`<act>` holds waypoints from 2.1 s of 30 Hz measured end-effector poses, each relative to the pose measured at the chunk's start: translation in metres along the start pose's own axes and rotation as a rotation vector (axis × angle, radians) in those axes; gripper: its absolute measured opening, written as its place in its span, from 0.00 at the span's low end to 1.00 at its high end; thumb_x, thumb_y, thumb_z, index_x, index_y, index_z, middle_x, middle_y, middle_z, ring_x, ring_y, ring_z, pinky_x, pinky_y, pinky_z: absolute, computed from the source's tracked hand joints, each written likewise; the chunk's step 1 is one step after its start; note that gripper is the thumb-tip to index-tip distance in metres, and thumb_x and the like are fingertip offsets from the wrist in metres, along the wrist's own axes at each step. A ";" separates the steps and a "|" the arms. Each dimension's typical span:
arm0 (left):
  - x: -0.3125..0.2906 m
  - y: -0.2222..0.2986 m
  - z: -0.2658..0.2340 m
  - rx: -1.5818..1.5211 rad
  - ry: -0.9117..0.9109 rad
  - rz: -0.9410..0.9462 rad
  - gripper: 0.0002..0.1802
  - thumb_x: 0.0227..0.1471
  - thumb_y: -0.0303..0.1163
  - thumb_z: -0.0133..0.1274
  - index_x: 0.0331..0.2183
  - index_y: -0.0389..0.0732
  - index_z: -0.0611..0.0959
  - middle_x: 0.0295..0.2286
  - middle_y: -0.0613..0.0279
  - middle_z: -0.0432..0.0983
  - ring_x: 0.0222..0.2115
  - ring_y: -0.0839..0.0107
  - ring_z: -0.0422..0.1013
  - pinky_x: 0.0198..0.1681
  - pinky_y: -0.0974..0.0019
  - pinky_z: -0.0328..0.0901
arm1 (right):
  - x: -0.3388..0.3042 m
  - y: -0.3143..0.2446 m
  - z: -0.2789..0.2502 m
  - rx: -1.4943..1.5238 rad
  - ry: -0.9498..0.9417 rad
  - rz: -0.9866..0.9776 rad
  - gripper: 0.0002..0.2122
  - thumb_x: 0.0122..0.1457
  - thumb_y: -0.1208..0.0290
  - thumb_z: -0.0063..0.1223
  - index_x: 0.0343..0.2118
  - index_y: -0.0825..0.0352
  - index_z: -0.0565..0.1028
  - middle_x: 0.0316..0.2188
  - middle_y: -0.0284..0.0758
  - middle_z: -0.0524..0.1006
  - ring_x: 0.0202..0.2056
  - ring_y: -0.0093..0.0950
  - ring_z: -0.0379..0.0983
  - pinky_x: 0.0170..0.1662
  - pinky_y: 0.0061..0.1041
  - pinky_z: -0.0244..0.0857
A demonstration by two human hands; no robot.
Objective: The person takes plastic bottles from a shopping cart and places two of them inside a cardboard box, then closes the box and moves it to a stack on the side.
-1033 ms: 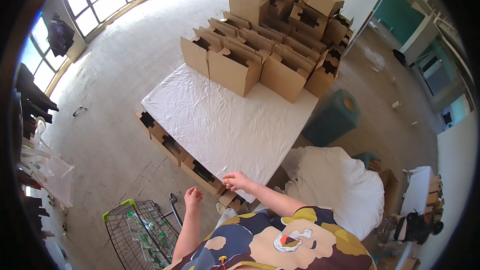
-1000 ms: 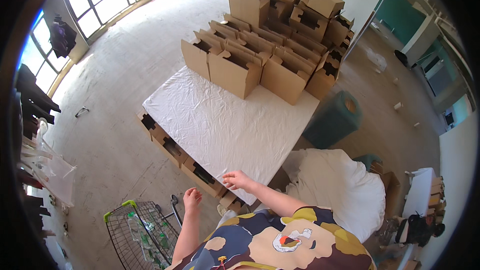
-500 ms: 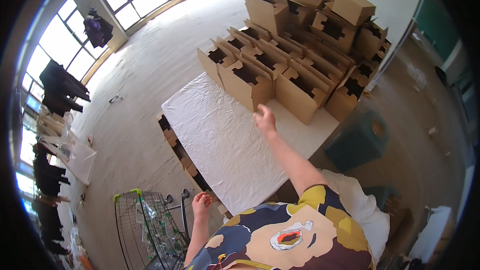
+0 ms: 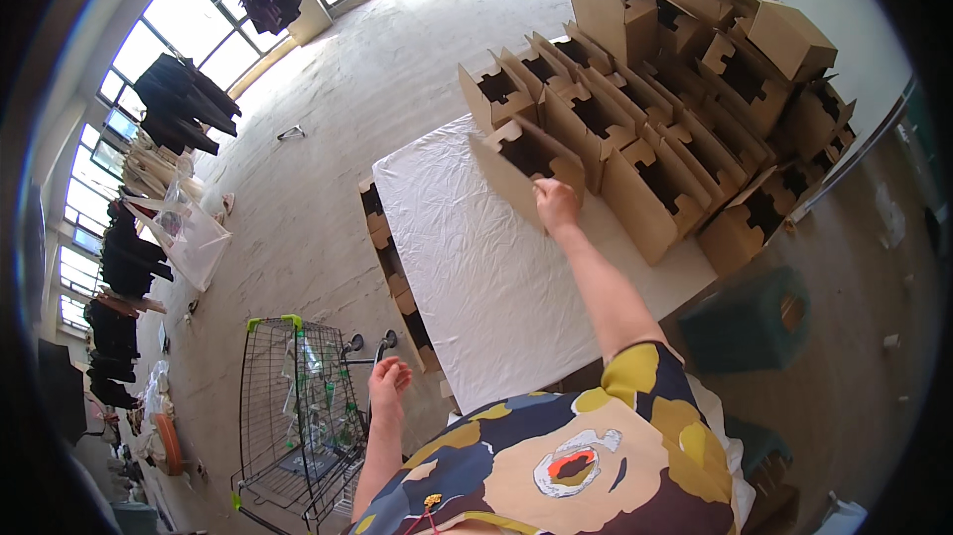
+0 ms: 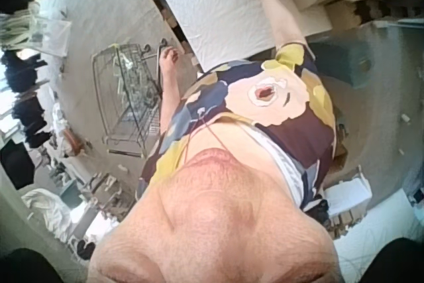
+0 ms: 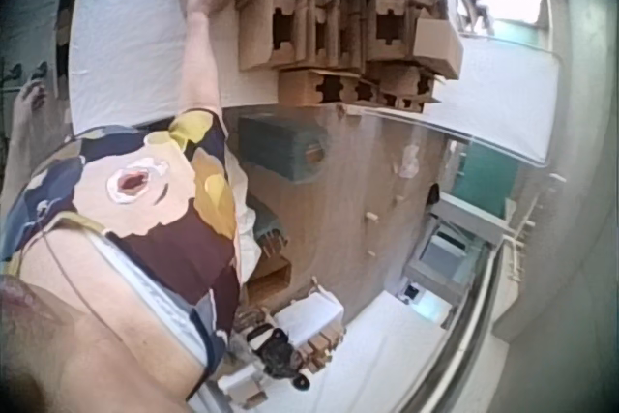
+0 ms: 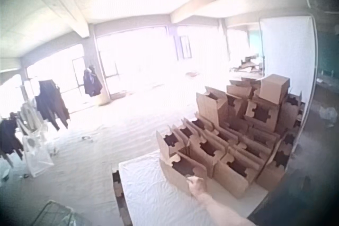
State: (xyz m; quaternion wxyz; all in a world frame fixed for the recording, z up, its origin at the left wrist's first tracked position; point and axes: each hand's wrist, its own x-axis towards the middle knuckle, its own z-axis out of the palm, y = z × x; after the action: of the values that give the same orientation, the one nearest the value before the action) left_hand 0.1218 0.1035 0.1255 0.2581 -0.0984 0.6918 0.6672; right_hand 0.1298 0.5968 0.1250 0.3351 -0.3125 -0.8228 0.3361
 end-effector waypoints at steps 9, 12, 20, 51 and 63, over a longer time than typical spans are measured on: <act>0.051 0.080 0.052 0.163 -0.024 0.483 0.13 0.56 0.28 0.52 0.45 0.39 0.78 0.38 0.66 0.75 0.36 0.78 0.71 0.39 0.73 0.68 | -0.208 -0.083 -0.072 0.267 -0.457 -0.065 0.07 0.54 0.80 0.54 0.36 0.68 0.79 0.31 0.38 0.79 0.33 0.37 0.76 0.36 0.29 0.70; 0.058 0.091 0.049 0.269 -0.231 0.489 0.14 0.56 0.29 0.53 0.45 0.40 0.79 0.40 0.67 0.75 0.37 0.79 0.71 0.40 0.74 0.67 | -0.227 -0.112 -0.086 0.286 -0.473 -0.148 0.07 0.53 0.81 0.55 0.36 0.69 0.79 0.30 0.39 0.78 0.32 0.36 0.76 0.35 0.28 0.70; 0.060 0.097 0.051 0.838 -0.541 0.640 0.23 0.49 0.35 0.61 0.48 0.40 0.80 0.54 0.57 0.66 0.52 0.64 0.66 0.54 0.65 0.62 | -0.223 -0.120 -0.109 0.382 -0.821 0.005 0.10 0.53 0.84 0.52 0.38 0.69 0.80 0.34 0.33 0.80 0.35 0.27 0.76 0.40 0.22 0.69; 0.026 0.091 0.048 1.192 -0.410 0.505 0.23 0.42 0.21 0.47 0.45 0.44 0.70 0.43 0.46 0.73 0.46 0.45 0.69 0.48 0.50 0.65 | -0.228 -0.168 -0.040 -0.519 -0.732 0.181 0.37 0.49 0.73 0.48 0.65 0.63 0.53 0.56 0.70 0.59 0.47 0.56 0.72 0.53 0.42 0.67; 0.024 0.120 0.047 0.941 -0.520 0.194 0.37 0.39 0.20 0.46 0.55 0.49 0.72 0.45 0.51 0.77 0.48 0.56 0.71 0.52 0.61 0.64 | -0.218 -0.099 -0.067 0.252 -0.506 0.320 0.29 0.50 0.82 0.40 0.57 0.55 0.67 0.45 0.47 0.77 0.40 0.32 0.78 0.33 0.28 0.76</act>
State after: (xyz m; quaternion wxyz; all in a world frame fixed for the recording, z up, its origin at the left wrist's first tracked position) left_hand 0.0542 0.1655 0.2192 0.3739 0.2602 0.8350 0.3085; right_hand 0.2784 0.4010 0.1627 0.0989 -0.3005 -0.7722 0.5510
